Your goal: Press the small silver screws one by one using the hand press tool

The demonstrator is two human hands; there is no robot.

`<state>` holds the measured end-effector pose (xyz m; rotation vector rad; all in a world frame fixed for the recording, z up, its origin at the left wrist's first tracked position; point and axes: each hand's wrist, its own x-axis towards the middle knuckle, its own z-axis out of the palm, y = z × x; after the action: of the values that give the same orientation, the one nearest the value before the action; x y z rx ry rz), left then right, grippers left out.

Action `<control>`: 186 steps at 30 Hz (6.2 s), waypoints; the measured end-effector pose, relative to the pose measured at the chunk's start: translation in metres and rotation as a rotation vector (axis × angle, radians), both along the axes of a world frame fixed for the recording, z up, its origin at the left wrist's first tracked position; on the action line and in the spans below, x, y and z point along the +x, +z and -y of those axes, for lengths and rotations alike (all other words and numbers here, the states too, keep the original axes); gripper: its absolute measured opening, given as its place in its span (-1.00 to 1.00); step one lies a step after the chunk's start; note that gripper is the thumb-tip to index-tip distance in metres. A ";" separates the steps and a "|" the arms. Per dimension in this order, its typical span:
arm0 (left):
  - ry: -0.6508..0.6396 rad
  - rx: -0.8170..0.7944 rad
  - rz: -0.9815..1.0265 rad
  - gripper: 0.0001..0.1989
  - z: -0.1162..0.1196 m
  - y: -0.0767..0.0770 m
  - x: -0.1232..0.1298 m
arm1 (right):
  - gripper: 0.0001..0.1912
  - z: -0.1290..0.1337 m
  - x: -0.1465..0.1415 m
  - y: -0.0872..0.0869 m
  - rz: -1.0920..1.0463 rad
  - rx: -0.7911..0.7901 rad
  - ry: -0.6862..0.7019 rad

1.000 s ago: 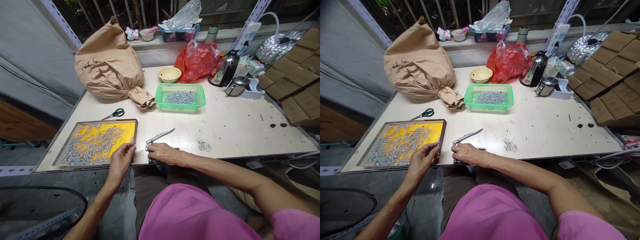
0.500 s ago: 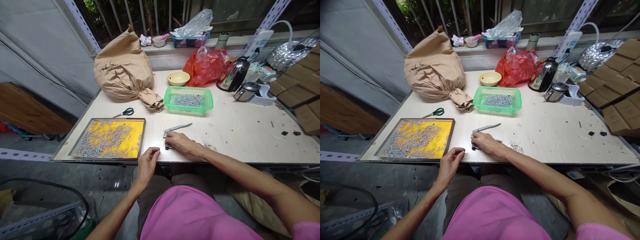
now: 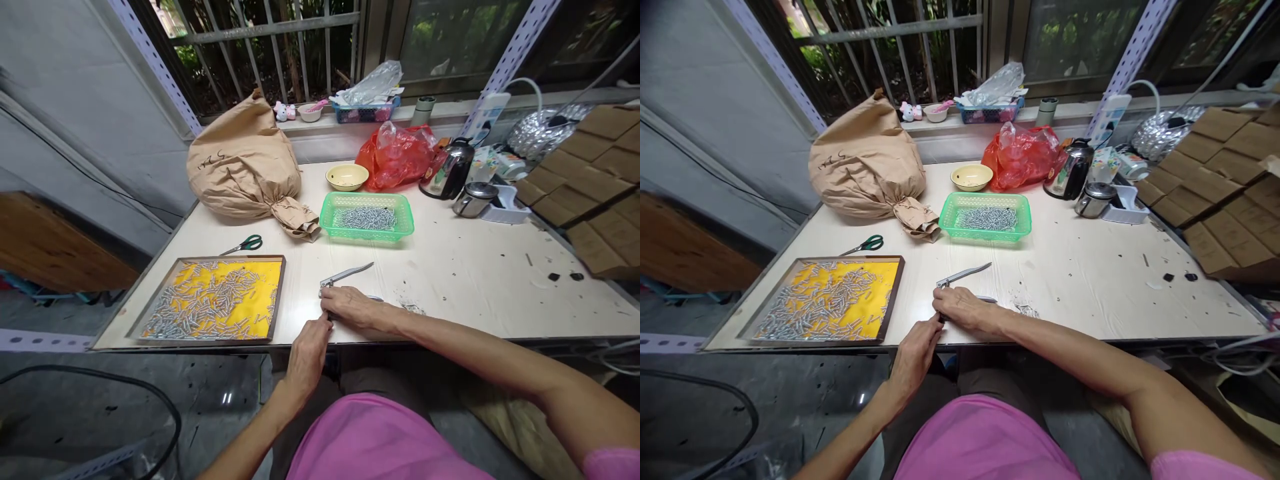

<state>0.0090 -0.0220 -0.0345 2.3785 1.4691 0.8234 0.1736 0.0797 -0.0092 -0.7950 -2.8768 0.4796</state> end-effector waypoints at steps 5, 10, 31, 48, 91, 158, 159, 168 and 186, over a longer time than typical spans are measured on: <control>-0.013 0.030 0.004 -0.82 0.005 0.000 0.001 | -0.83 0.003 0.006 0.000 -0.135 -0.087 -0.034; -0.015 0.036 0.060 -0.84 0.013 0.009 0.006 | -0.68 -0.009 0.026 0.004 -0.188 0.023 -0.246; -0.188 0.029 -0.213 -0.70 -0.001 -0.004 0.029 | -0.77 -0.064 0.044 0.005 0.147 0.241 -0.232; -0.160 -0.028 -0.156 -0.63 0.003 -0.004 0.027 | -0.81 -0.019 -0.022 0.033 0.052 -0.008 0.252; 0.372 -1.211 0.400 -0.68 -0.072 0.037 0.017 | -0.75 0.046 0.092 -0.015 -0.095 0.051 -0.615; 0.508 -1.228 0.551 -0.74 -0.054 0.047 0.020 | -0.75 0.062 0.086 -0.032 -0.130 0.215 -0.700; 0.519 -1.234 0.567 -0.72 -0.053 0.046 0.021 | -0.75 0.061 0.087 -0.033 -0.131 0.214 -0.699; 0.541 -1.287 0.547 -0.71 -0.047 0.046 0.025 | -0.75 0.062 0.086 -0.032 -0.135 0.209 -0.715; 0.470 -1.397 0.402 -0.71 -0.054 0.043 0.023 | -0.63 0.040 0.105 0.001 -0.093 0.090 -0.477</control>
<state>0.0317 0.0317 0.0083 0.8172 1.5855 0.1320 0.2784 0.0398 -0.0080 -1.3469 -2.4801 0.3146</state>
